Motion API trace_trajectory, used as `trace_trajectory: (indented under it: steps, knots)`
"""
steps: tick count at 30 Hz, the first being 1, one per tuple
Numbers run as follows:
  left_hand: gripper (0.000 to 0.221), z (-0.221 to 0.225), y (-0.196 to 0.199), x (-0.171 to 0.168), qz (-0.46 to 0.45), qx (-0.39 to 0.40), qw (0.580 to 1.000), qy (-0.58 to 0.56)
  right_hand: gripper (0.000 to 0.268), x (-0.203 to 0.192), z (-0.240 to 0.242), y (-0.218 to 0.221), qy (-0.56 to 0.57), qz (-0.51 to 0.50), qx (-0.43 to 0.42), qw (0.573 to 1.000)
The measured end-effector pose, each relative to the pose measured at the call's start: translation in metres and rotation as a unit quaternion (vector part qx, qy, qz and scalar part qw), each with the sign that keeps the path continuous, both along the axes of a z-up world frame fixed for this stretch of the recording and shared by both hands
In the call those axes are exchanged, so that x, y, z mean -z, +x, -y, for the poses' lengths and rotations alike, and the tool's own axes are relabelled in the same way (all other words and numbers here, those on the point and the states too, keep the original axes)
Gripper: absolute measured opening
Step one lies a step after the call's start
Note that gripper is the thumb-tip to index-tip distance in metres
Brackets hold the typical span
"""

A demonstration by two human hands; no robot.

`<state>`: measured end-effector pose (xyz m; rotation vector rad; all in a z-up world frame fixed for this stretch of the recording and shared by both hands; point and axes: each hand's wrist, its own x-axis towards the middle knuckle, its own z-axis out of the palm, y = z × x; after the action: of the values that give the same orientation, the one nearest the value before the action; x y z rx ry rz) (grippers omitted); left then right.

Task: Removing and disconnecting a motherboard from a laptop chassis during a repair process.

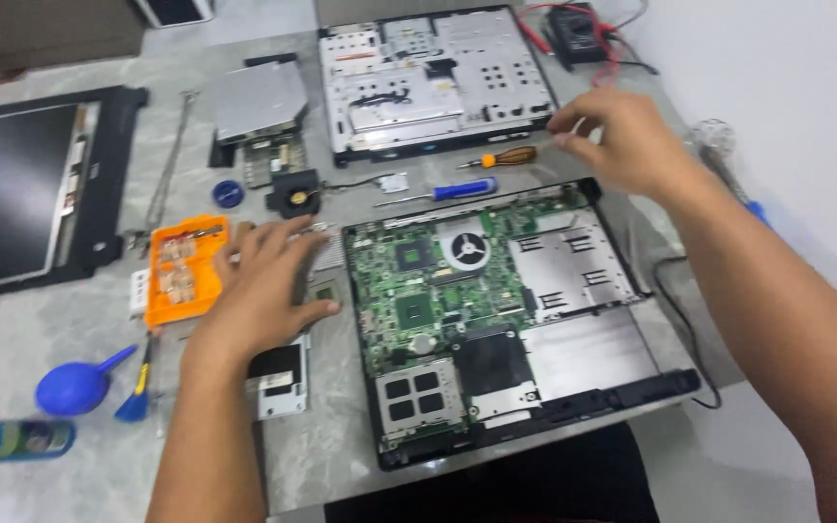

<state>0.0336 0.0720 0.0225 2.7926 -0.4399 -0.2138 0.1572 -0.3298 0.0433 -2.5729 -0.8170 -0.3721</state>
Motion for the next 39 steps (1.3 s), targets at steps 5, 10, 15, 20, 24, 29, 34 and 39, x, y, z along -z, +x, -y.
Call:
trace_trajectory:
  steps: [5,10,15,20,24,29,34,39]
  knots:
    - [0.044,0.003,-0.005,-0.009,-0.004,-0.084,0.991,0.102,0.018,-0.032,0.053,-0.035,-0.095,-0.14,0.176,0.97]
    - [0.035,0.004,-0.006,-0.014,-0.059,-0.109,0.983,0.135,0.024,-0.038,0.052,-0.076,-0.214,-0.256,0.231,0.914]
    - [0.029,0.003,-0.004,-0.007,-0.063,-0.116,0.983,0.131,0.044,0.005,0.056,-0.083,-0.294,-0.233,0.242,0.895]
    - [0.028,-0.002,-0.002,0.003,0.009,-0.079,0.992,0.102,0.029,0.015,0.04,-0.085,-0.231,-0.254,0.337,0.876]
    - [0.031,0.004,-0.005,-0.005,-0.013,-0.091,0.992,0.087,0.027,0.022,0.038,-0.081,-0.244,-0.22,0.342,0.88]
    - [0.036,0.002,-0.004,-0.002,0.009,-0.082,0.993,0.084,0.026,0.024,0.036,-0.077,-0.242,-0.224,0.335,0.883]
    - [0.032,0.005,-0.01,-0.011,0.001,-0.071,0.996,0.062,0.031,0.03,0.034,-0.072,-0.259,-0.216,0.334,0.88]
    - [0.024,0.004,-0.01,-0.009,0.011,-0.058,0.997,0.04,0.029,0.027,0.034,-0.07,-0.185,-0.109,0.317,0.924]
